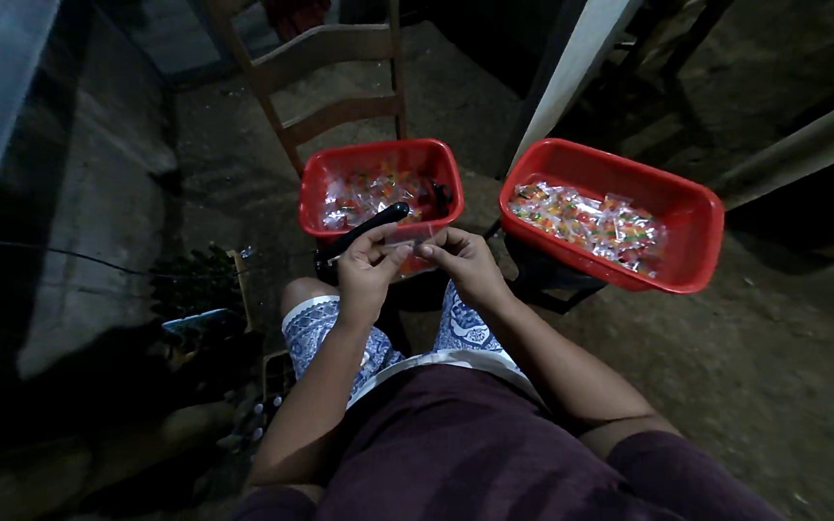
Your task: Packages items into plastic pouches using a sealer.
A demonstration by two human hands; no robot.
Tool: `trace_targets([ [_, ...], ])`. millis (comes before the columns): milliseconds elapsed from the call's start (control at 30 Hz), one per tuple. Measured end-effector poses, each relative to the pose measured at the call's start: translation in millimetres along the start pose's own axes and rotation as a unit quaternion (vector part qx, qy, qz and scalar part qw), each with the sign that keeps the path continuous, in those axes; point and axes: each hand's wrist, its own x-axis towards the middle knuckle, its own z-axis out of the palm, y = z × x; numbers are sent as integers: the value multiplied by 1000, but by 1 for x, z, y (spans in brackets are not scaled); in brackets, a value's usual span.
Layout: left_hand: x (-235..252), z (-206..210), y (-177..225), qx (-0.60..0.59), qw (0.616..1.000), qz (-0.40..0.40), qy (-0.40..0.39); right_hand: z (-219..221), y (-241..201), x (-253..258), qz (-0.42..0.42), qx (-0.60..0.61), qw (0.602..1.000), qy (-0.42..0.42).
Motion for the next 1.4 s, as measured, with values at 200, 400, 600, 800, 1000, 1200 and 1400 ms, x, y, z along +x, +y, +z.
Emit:
trace_targets([
  [200, 0, -4, 2, 55, 996, 48, -49, -6, 3, 4, -13, -41, 999, 1],
  [400, -5, 2, -2, 100, 985, 137, -17, -3, 6, 0, -38, 8, 999, -5],
  [600, -5, 5, -10, 102, 978, 179, 11, -1, 8, -2, -122, -25, 992, 26],
  [800, -2, 3, -12, 130, 973, 189, -10, -3, 13, -3, -156, -41, 986, 37],
  [1000, -2, -2, -2, 163, 975, 137, -67, -10, 10, -1, -159, -109, 981, 5],
  [1200, -3, -3, 1, 148, 982, 90, -75, -15, 8, 0, -86, -106, 990, -24],
  [1400, -3, -1, -4, 143, 982, 92, -80, -21, 10, 0, -65, -69, 995, -33],
])
